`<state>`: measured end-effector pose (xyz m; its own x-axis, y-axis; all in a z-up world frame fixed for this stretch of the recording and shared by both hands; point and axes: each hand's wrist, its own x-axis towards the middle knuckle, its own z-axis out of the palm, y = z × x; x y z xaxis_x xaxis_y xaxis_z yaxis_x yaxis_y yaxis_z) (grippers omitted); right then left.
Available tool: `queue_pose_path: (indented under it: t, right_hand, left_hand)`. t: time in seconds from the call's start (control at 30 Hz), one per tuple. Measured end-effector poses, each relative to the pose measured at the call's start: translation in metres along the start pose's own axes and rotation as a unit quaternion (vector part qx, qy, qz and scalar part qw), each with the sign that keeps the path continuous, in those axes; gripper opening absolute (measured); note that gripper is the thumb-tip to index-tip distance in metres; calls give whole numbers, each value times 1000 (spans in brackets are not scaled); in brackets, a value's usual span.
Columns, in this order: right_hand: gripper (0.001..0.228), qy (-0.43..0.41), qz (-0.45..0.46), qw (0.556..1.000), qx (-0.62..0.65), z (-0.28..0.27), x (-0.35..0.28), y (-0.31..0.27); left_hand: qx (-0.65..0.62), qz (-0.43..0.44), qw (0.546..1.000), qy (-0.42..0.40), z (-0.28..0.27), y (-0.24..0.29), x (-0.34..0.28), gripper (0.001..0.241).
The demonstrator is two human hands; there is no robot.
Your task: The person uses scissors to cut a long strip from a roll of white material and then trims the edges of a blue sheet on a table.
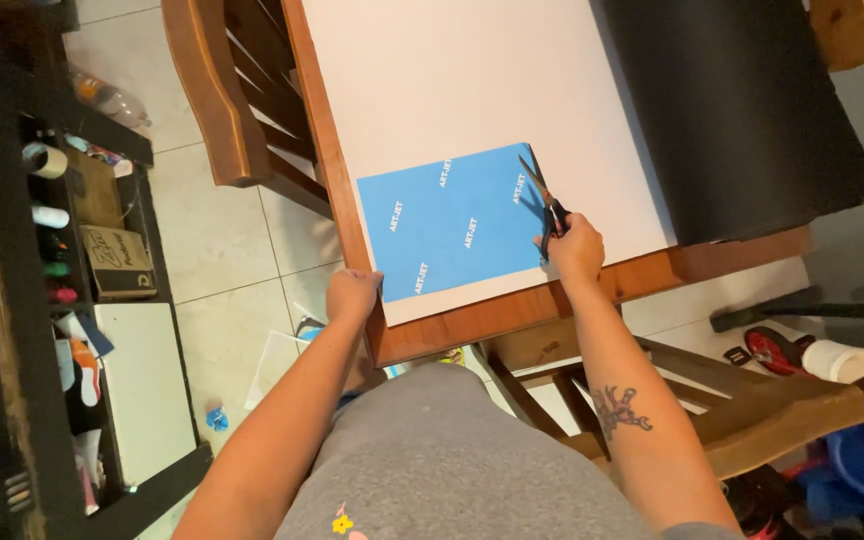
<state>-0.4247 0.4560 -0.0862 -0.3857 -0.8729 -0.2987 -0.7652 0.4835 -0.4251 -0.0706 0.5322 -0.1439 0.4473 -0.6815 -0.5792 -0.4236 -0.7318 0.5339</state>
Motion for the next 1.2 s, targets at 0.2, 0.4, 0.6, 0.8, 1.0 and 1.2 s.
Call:
queue_pose_path:
  t: [0.2, 0.4, 0.6, 0.8, 1.0, 1.2]
  right_hand:
    - [22, -4, 0, 1000, 20, -7, -5, -1]
    - [21, -17, 18, 999, 22, -10, -8, -1]
    - [14, -27, 16, 999, -6, -18, -17, -8]
    - [14, -35, 19, 999, -7, -20, -23, -10]
    - [12, -35, 20, 999, -12, -22, -26, -13]
    - [14, -37, 20, 999, -9, -21, -22, -9]
  left_hand:
    - [-20, -3, 999, -40, 1, -14, 9, 21]
    - [18, 5, 999, -39, -10, -3, -15, 19]
    - [61, -5, 997, -41, -17, 6, -24, 16]
    - [45, -2, 998, -41, -15, -1, -24, 16]
    - [37, 0, 998, -44, -28, 15, -42, 15]
    - [52, 5, 998, -43, -25, 11, -39, 18]
